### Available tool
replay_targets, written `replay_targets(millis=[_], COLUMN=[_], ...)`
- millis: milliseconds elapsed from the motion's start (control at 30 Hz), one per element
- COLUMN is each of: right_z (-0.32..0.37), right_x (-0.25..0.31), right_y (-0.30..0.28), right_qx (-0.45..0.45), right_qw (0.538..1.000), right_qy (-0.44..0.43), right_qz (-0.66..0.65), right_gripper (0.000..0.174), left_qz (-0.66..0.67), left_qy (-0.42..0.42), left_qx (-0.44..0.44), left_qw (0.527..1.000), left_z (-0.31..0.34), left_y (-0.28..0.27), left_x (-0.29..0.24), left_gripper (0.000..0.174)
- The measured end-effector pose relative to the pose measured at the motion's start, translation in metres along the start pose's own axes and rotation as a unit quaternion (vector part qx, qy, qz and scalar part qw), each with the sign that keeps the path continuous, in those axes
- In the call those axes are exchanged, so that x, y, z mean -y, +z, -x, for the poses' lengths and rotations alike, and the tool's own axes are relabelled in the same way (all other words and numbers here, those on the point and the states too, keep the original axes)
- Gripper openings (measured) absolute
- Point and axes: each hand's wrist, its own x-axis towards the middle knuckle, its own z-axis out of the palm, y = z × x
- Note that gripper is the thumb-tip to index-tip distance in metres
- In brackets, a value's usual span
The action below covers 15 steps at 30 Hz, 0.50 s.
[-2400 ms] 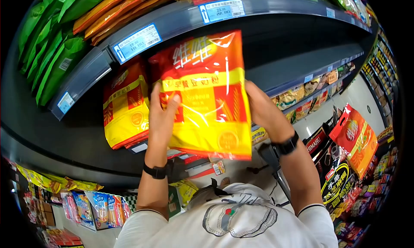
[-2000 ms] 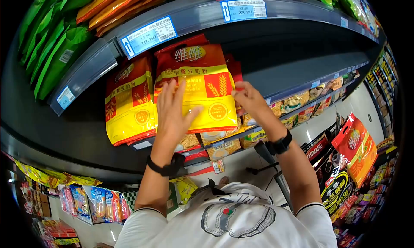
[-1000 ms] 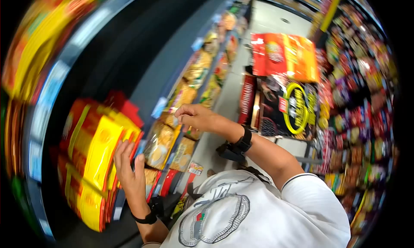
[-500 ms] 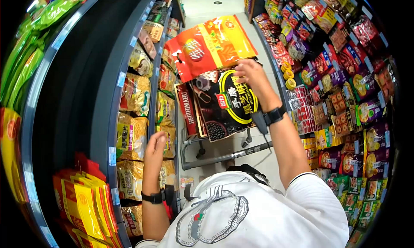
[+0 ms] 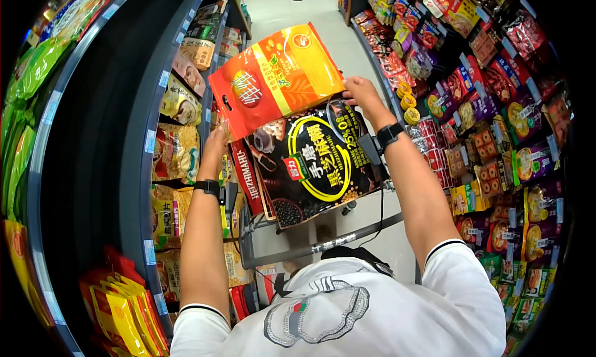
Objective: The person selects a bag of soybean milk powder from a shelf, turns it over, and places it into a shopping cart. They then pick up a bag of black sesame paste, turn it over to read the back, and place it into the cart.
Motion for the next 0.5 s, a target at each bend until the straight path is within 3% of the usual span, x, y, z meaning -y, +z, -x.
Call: replay_targets(millis=[33,200,333,433,500], right_z=[-0.006,-0.011,-0.006,0.008,0.018], right_x=[-0.004,-0.005,0.007,0.023,0.035], right_y=[0.0,0.006,0.011,0.015,0.014], right_qx=[0.007,-0.008,0.004,0.025,0.034], right_qw=[1.0,1.0,0.999,0.994,0.99], right_qy=[0.007,0.003,-0.01,-0.025,-0.028], right_qz=[0.005,0.002,-0.04,-0.099,-0.137], right_gripper=[0.025,0.012,0.008,0.007,0.006], left_qz=[0.012,-0.02,0.048,-0.01,-0.059], left_qy=[-0.018,0.006,0.166,0.236,0.302], left_qx=[0.012,-0.041,-0.081,-0.125,-0.152], left_qw=[1.0,0.999,0.982,0.964,0.939], left_z=[-0.007,-0.037,-0.049,-0.021,-0.035], left_y=[0.005,0.025,0.03,0.034,0.025], left_x=[-0.005,0.007,-0.002,-0.061,-0.079], left_gripper=[0.066,0.023,0.013,0.016,0.018])
